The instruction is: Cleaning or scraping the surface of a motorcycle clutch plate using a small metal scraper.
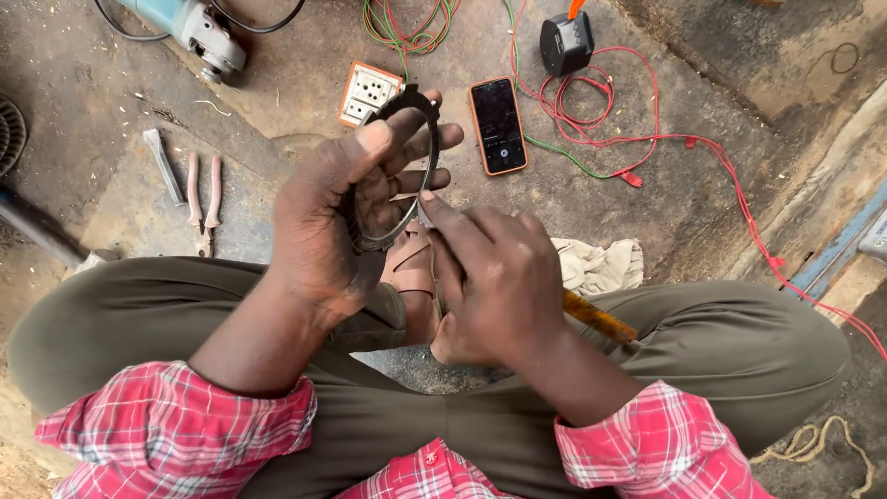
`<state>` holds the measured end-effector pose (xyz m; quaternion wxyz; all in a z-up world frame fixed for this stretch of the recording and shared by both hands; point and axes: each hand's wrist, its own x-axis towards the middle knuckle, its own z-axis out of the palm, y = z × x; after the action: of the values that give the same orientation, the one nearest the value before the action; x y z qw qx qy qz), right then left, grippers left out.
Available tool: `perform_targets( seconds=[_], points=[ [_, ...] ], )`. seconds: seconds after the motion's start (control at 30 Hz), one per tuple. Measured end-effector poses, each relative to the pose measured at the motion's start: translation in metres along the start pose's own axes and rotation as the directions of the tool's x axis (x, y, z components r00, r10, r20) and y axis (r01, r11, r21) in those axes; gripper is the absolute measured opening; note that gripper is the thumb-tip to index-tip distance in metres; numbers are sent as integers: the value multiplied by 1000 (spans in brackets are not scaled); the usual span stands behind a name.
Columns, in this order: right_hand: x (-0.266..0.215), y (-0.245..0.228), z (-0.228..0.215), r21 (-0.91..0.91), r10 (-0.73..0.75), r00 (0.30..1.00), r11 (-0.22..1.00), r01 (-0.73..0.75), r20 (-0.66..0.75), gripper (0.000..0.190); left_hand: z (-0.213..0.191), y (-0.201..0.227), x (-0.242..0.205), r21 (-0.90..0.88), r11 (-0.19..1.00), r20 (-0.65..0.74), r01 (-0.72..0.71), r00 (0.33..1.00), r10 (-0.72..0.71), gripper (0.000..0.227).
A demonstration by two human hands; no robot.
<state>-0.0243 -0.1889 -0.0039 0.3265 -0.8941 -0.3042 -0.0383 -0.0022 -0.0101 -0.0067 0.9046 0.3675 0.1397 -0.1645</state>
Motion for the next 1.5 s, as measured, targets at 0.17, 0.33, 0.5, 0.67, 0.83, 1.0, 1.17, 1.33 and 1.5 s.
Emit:
perform_targets(
  seconds=[0.17, 0.33, 0.5, 0.67, 0.83, 1.0, 1.17, 1.33, 1.5],
  points=[
    [-3, -7, -5, 29, -77, 997, 997, 78, -22, 49, 9, 8, -5, -51, 998, 30, 34, 999, -32, 65],
    [0, -2, -3, 12, 8, 1000, 1000, -8, -29, 44, 4, 4, -8, -28, 999, 41, -18, 999, 19, 63],
    [1, -5, -6, 53, -28, 999, 998, 29, -22, 42, 10, 8, -9, -29, 1000, 51, -4, 999, 5, 65],
    [2, -5, -7, 4, -4, 1000, 1000, 4, -19, 40, 10, 5, -7, 15, 1000, 17, 19, 1000, -20, 69],
    [2, 5, -2, 28, 75, 997, 997, -75, 19, 42, 8, 2, -4, 29, 1000, 0, -12, 1000, 12, 73],
    [-3, -1, -2, 38, -39, 999, 998, 39, -8, 47, 10, 4, -5, 8, 1000, 14, -22, 1000, 22, 75],
    [1, 2, -4, -15, 106, 994, 994, -106, 20, 43, 8, 1, -3, 9, 999, 6, -49, 999, 49, 74],
    [1, -2, -5, 137, -29, 998, 990, 35, -52, 42, -2, -5, -1, -125, 992, 57, 0, 998, 7, 62],
    [4, -2, -11, 89, 18, 1000, 996, -16, -20, 41, 1, -4, 0, -133, 991, 82, -19, 996, 31, 60]
  ],
)
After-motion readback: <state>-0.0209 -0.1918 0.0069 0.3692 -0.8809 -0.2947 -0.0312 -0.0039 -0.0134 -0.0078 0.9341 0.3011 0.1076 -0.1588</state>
